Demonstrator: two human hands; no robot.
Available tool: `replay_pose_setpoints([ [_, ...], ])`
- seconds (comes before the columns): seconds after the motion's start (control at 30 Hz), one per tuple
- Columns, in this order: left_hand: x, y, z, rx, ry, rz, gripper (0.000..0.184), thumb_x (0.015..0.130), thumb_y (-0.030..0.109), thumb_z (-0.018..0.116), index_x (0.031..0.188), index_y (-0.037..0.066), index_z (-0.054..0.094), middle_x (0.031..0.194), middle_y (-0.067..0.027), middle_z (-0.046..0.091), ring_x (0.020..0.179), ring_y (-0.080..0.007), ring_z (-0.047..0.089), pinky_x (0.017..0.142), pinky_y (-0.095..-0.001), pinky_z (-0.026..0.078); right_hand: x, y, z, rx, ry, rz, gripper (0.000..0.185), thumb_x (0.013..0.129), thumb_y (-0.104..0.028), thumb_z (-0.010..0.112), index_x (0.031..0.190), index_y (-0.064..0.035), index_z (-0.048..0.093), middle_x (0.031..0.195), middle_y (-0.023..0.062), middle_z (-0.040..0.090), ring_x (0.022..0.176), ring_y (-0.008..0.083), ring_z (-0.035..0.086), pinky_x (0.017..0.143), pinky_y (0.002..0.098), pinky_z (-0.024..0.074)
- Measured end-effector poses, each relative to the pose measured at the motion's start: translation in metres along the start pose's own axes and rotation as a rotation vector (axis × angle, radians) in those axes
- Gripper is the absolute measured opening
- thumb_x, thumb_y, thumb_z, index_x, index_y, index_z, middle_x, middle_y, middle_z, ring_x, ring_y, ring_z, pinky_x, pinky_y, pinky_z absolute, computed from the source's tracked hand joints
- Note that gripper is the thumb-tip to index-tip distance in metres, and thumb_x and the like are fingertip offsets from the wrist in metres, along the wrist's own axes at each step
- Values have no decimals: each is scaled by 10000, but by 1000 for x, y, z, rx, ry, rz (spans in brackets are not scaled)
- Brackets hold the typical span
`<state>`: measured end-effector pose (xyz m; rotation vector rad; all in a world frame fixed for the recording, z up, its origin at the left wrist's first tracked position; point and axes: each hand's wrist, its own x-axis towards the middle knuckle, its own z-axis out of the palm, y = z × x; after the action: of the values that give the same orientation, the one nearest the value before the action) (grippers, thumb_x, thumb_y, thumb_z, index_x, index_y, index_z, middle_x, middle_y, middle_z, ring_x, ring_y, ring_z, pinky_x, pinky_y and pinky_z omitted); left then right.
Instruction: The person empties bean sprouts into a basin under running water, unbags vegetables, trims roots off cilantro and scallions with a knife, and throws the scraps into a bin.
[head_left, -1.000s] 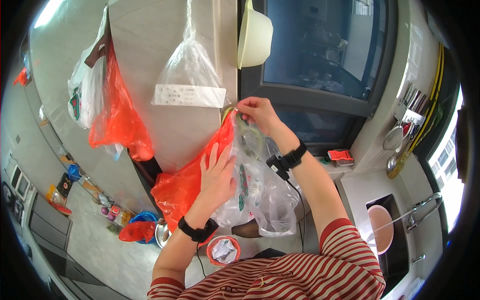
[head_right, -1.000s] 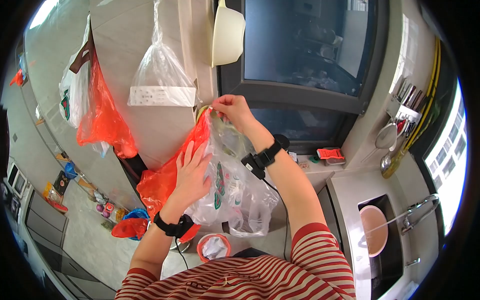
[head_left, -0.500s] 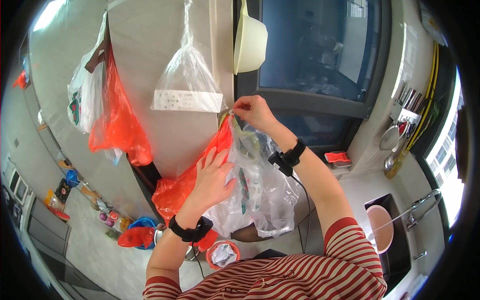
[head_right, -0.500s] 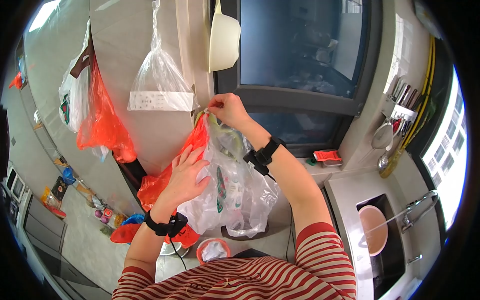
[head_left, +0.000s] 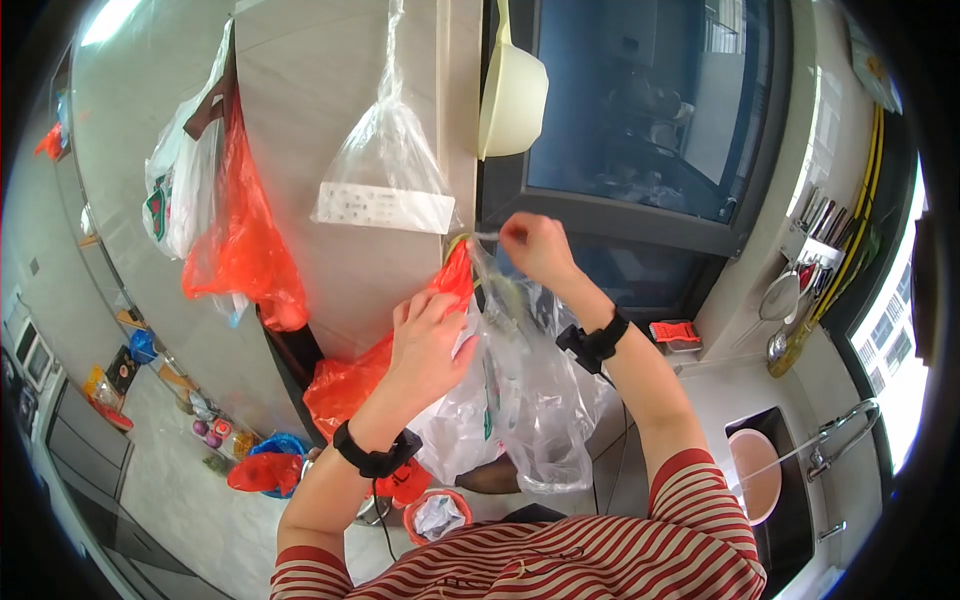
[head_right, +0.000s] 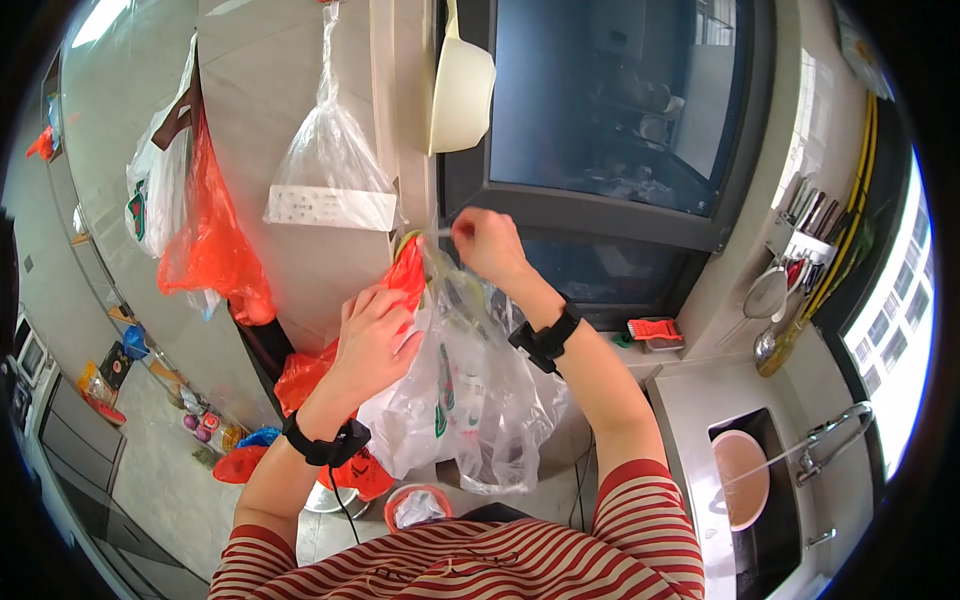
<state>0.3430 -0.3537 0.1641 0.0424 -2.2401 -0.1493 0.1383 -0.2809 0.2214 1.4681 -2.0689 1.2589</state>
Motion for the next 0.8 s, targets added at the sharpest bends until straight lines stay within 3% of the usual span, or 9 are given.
replay_pose_setpoints([
  [0.03, 5, 4, 1, 2, 3, 3, 180, 678, 130, 684, 810, 46, 597, 1047, -78, 548, 1063, -288, 469, 868, -422, 349, 3, 0, 1, 133, 205, 7, 79, 725, -73, 607, 785, -32, 636, 731, 125, 634, 660, 277, 617, 596, 324, 473],
  [0.13, 23, 15, -11, -4, 120, 81, 219, 671, 113, 686, 852, 44, 584, 1061, -88, 538, 1073, -299, 464, 878, -430, 349, 6, -36, -23, 94, 350, -186, 83, 725, -29, 614, 808, -32, 618, 718, 108, 608, 580, 240, 579, 548, 302, 449],
  [0.17, 25, 17, -17, -45, 131, 83, 290, 672, 120, 688, 931, 43, 581, 1098, -111, 518, 1082, -316, 456, 894, -439, 345, 5, -49, -33, 97, 358, -208, 83, 725, -29, 614, 808, -32, 618, 718, 108, 608, 580, 240, 579, 548, 302, 449],
  [0.23, 33, 24, -32, -73, 163, 92, 364, 673, 128, 690, 1009, 43, 579, 1136, -133, 498, 1091, -332, 448, 910, -448, 340, 2, -76, -53, 110, 190, -403, 68, 724, -22, 651, 780, -19, 612, 637, 28, 562, 480, 88, 404, 457, 243, 356],
  [0.37, 54, 35, -60, 11, 284, 137, 550, 687, 173, 690, 1194, 49, 515, 1272, -212, 377, 1137, -392, 385, 932, -474, 325, 32, -133, -90, 73, 179, -563, 70, 721, -33, 659, 779, -18, 622, 666, 26, 586, 494, 74, 439, 467, 231, 370],
  [0.47, 77, 25, -68, 70, 338, 104, 585, 707, 203, 682, 1237, 50, 486, 1326, -230, 316, 1165, -425, 342, 933, -495, 313, 86, -158, -94, -2, 324, -704, 96, 728, -71, 653, 814, -30, 644, 694, 48, 617, 512, 113, 493, 500, 244, 416],
  [0.53, 87, 17, -75, 69, 377, 70, 588, 712, 207, 680, 1241, 46, 480, 1344, -229, 299, 1176, -437, 325, 941, -506, 306, 126, -188, -91, -9, 423, -745, 75, 724, -84, 619, 781, -38, 631, 763, 132, 619, 665, 320, 580, 613, 373, 469],
  [0.63, 94, 10, -82, 128, 434, 27, 602, 707, 182, 681, 1238, -2, 464, 1327, -219, 341, 1186, -406, 341, 973, -477, 295, 154, -206, -82, -59, 461, -749, 125, 739, -129, 632, 837, -63, 672, 736, 96, 640, 642, 262, 595, 607, 335, 471],
  [0.8, 95, 1, -84, 208, 436, -75, 640, 702, 186, 679, 1244, -49, 434, 1318, -175, 391, 1218, -382, 332, 978, -465, 289, 164, -198, -71, -313, 438, -611, 133, 763, -133, 569, 816, -75, 677, 799, 103, 638, 732, 297, 604, 655, 364, 481],
])
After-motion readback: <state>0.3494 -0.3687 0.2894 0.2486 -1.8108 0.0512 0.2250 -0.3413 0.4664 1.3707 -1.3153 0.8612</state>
